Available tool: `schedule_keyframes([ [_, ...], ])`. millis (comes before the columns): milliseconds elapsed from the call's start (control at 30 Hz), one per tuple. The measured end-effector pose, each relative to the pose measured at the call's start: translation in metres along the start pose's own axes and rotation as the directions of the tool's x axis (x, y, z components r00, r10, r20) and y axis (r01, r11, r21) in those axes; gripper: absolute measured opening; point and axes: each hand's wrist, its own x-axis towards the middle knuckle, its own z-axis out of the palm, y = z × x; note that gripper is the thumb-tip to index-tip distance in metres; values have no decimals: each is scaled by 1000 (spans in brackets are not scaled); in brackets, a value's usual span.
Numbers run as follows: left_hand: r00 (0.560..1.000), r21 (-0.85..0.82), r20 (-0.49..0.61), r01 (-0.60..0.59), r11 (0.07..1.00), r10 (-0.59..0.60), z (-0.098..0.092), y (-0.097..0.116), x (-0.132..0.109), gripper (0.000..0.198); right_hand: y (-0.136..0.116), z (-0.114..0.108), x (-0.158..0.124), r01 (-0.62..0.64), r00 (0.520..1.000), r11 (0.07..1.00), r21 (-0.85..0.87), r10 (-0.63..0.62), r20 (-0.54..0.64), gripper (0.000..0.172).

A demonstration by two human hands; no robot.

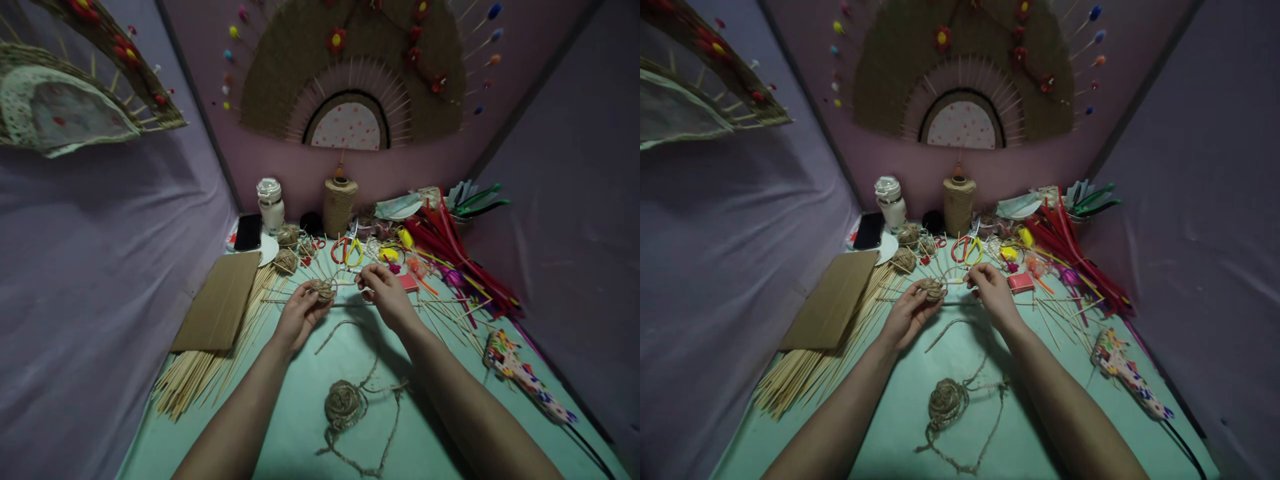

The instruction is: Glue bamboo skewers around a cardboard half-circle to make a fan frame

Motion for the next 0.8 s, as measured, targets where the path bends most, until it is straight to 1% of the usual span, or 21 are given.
schedule_keyframes([
  [100,999,-36,16,47,998,-46,-2,1,1,31,-5,-5,4,-57,997,989,137,64,-48,23],
  [167,997,-60,27,70,996,-68,-3,1,1,32,-9,-7,6,-86,994,977,196,98,-53,23],
  [333,992,-110,56,114,987,-109,-5,1,1,30,-15,-11,9,-119,992,972,205,123,-6,24],
  [400,991,-129,65,125,984,-117,-5,3,1,27,-12,-11,9,-121,992,980,160,124,-7,25],
  [500,989,-160,76,135,978,-124,-5,6,1,24,-5,-11,7,-108,994,994,28,109,-26,28],
  [567,989,-177,84,133,975,-120,-5,6,1,24,0,-9,5,-104,995,993,-57,104,-7,28],
  [633,990,-182,91,127,975,-112,-5,6,2,23,2,-5,1,-107,989,984,-142,120,86,25],
  [733,991,-166,86,120,979,-106,-5,2,2,21,4,4,-6,-41,959,960,-278,116,257,24],
  [800,990,-144,79,124,982,-113,-5,0,1,22,5,8,-9,-25,950,953,-302,117,289,25],
])
